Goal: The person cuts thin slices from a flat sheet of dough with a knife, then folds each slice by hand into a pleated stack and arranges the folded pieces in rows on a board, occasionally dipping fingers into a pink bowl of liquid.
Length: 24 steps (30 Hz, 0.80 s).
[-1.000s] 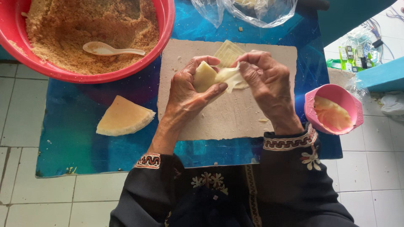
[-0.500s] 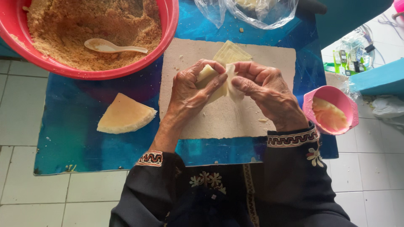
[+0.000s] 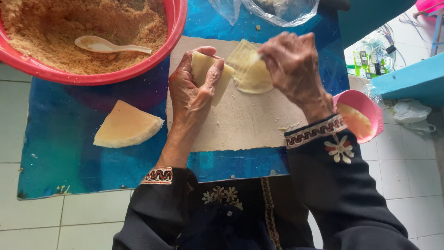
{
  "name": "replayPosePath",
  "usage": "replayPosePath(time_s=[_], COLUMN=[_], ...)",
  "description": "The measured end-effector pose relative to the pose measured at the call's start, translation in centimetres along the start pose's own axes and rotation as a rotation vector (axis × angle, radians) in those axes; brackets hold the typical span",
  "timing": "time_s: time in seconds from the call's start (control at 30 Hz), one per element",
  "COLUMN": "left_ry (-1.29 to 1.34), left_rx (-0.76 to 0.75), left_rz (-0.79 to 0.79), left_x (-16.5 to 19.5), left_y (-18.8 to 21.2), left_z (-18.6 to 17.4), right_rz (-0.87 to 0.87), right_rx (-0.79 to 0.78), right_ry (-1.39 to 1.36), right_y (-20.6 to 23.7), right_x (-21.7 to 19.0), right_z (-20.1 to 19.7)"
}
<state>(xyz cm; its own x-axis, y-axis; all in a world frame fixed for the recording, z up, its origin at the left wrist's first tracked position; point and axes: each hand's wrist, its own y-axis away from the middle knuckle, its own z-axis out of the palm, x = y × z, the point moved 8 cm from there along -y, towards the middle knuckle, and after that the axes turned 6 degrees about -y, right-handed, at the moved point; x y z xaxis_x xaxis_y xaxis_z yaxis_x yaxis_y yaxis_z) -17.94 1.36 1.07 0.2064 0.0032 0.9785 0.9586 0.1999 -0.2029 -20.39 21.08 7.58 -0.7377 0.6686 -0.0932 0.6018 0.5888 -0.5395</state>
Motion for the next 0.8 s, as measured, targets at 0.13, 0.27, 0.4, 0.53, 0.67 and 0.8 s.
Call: replayPosePath(time_s=[0.13,0.27,0.4,0.53,0.67,0.8], left_ry=[-0.045,-0.03,-0.102,-0.078,-0.088,-0.044], left_rx=[-0.001,-0.008,-0.002,-0.014,-0.008,-0.027], left_rz=[0.007,0.021,-0.014,0.012,0.028,0.028], left_x=[-0.2,-0.1,0.0,0.2,0.1,0.1], left_y=[0.2,0.2,0.1,0.2,0.2,0.2], left_z=[0.0,0.1,-0.1,0.0,-0.1,0.0], right_rz=[0.008,0.018,0.073,0.108,0.133,0.211], right_rx=[-0.027,-0.037,-0.037,-0.034,-0.051,-0.052], right_ry=[-0.045,-0.058,-0.087,-0.103,-0.103,-0.097], right_y=[2.7,4.0,4.4,4.7,4.7,4.8], right_x=[-1.7,-2.7,-2.9,-3.0,-3.0,-2.5], right_z=[0.3,0.1,0.1,0.1,0.5,0.5])
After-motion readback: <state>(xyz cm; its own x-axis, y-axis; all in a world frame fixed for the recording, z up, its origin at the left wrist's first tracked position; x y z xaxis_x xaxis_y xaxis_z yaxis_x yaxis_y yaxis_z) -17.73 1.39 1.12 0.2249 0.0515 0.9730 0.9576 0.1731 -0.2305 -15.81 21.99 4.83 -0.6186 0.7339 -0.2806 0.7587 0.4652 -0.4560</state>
